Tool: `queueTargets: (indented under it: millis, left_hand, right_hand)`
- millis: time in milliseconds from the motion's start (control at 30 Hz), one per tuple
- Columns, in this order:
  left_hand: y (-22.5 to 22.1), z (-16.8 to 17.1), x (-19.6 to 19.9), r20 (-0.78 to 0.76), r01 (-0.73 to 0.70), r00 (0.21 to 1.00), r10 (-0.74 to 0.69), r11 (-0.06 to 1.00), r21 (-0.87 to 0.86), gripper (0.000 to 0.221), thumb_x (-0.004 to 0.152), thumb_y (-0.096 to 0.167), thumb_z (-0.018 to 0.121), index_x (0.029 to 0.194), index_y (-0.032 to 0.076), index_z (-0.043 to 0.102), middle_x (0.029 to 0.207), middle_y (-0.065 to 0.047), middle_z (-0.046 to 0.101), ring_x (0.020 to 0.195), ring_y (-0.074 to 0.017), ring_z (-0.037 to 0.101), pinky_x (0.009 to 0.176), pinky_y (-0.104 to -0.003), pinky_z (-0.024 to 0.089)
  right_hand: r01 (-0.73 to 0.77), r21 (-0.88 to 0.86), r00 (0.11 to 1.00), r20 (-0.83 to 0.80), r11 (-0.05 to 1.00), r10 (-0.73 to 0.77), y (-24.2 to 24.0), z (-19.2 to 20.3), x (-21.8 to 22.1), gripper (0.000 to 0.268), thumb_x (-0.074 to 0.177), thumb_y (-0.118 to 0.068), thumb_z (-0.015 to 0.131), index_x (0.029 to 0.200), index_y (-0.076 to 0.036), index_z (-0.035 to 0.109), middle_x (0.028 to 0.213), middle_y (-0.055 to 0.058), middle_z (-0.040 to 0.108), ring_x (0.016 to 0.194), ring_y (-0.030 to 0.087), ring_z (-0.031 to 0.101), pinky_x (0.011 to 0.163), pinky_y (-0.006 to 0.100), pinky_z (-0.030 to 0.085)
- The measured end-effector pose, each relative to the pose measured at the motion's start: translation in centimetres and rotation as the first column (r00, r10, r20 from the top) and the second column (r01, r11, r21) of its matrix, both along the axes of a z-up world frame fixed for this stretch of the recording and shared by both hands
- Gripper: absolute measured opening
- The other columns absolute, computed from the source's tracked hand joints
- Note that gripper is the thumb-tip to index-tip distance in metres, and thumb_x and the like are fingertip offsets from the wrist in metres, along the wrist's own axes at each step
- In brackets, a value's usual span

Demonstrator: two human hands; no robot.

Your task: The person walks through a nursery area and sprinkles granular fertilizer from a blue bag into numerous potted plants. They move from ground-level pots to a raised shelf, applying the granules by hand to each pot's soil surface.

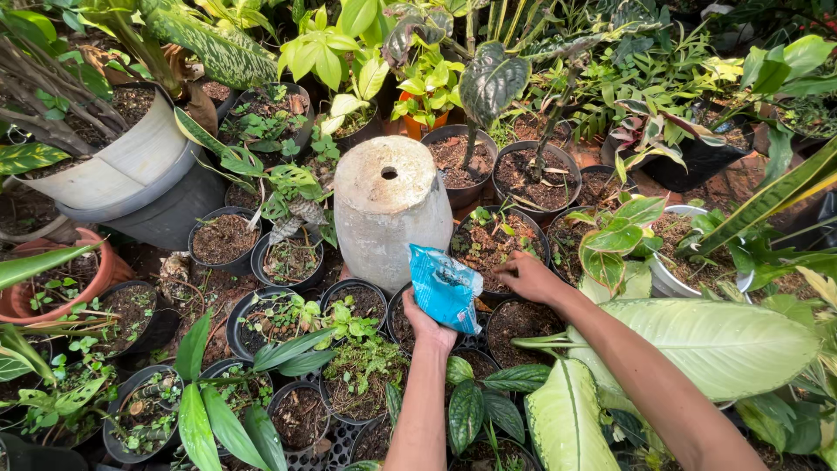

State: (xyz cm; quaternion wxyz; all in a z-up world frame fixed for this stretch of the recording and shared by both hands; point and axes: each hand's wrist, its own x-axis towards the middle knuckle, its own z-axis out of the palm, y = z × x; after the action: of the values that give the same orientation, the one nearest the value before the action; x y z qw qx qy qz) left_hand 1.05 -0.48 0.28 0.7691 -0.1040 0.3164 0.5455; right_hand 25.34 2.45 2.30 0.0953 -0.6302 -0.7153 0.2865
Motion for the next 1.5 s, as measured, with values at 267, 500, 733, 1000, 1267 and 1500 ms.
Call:
queueTargets:
  millis: [267, 500, 733, 1000, 1267, 1500]
  left_hand:
    - [-0.2, 1.2, 0.3, -0.088, 0.08, 0.992, -0.086, 0.994, -0.068, 0.061, 0.09, 0.056, 0.046, 0.123, 0.008, 0.063, 0.124, -0.016, 0.067, 0.109, -0.034, 0.064, 0.095, -0.054, 0.053]
    - [0.0, 0.4, -0.2, -0.082, 0.063, 0.994, -0.066, 0.997, -0.046, 0.062, 0.09, 0.057, 0.045, 0.122, 0.007, 0.063, 0.123, -0.016, 0.067, 0.106, -0.0329, 0.065, 0.094, -0.053, 0.054]
    - [0.2, 0.0, -0.1, -0.078, 0.049, 0.996, -0.054, 0.997, -0.064, 0.059, 0.091, 0.056, 0.046, 0.119, 0.007, 0.063, 0.121, -0.017, 0.067, 0.107, -0.0331, 0.064, 0.094, -0.053, 0.054]
    - [0.1, 0.6, -0.1, -0.093, 0.049, 0.994, -0.056, 0.996, -0.074, 0.06, 0.091, 0.057, 0.045, 0.121, 0.008, 0.062, 0.123, -0.017, 0.066, 0.109, -0.0333, 0.064, 0.096, -0.054, 0.053]
    - [-0.2, 1.3, -0.2, -0.115, 0.059, 0.991, -0.066, 0.997, -0.058, 0.061, 0.092, 0.057, 0.045, 0.124, 0.008, 0.061, 0.128, -0.016, 0.065, 0.112, -0.0333, 0.063, 0.099, -0.054, 0.052]
    - [-0.8, 2.3, -0.4, -0.077, 0.1, 0.992, -0.098, 0.995, 0.024, 0.059, 0.09, 0.055, 0.045, 0.121, 0.009, 0.065, 0.122, -0.012, 0.067, 0.109, -0.0316, 0.064, 0.096, -0.053, 0.052]
  right_hand:
    - [0.129, 0.048, 0.982, -0.147, 0.991, -0.121, 0.8, -1.1, -0.3, 0.034, 0.092, -0.014, 0.06, 0.123, -0.008, 0.073, 0.103, 0.014, 0.079, 0.092, 0.029, 0.075, 0.089, 0.043, 0.055]
    - [0.28, -0.094, 0.957, 0.112, 0.956, -0.269, 1.1, 1.4, -0.3, 0.032, 0.1, -0.033, 0.069, 0.12, -0.009, 0.076, 0.088, 0.027, 0.077, 0.078, 0.033, 0.074, 0.085, 0.043, 0.057]
    - [-0.106, 0.709, 0.956, 0.266, 0.697, -0.125, 1.7, 0.1, 0.5, 0.035, 0.061, -0.012, 0.064, 0.093, -0.022, 0.072, 0.095, 0.021, 0.072, 0.082, 0.032, 0.072, 0.076, 0.046, 0.056]
    - [0.271, -0.035, 0.959, 0.092, 0.962, -0.267, 1.7, 3.2, 0.6, 0.014, 0.089, -0.009, 0.064, 0.099, 0.001, 0.066, 0.1, 0.024, 0.077, 0.093, 0.034, 0.075, 0.089, 0.047, 0.06]
    - [0.028, -0.12, 0.957, 0.289, 0.992, 0.009, 0.8, 4.3, 0.4, 0.063, 0.087, -0.026, 0.078, 0.144, -0.015, 0.055, 0.124, 0.02, 0.067, 0.122, 0.033, 0.063, 0.107, 0.045, 0.047]
    - [0.084, 0.01, 0.972, -0.219, 0.996, -0.08, -2.2, 13.4, -1.8, 0.029, 0.085, -0.026, 0.077, 0.106, -0.006, 0.078, 0.084, 0.014, 0.076, 0.081, 0.03, 0.072, 0.08, 0.042, 0.058]
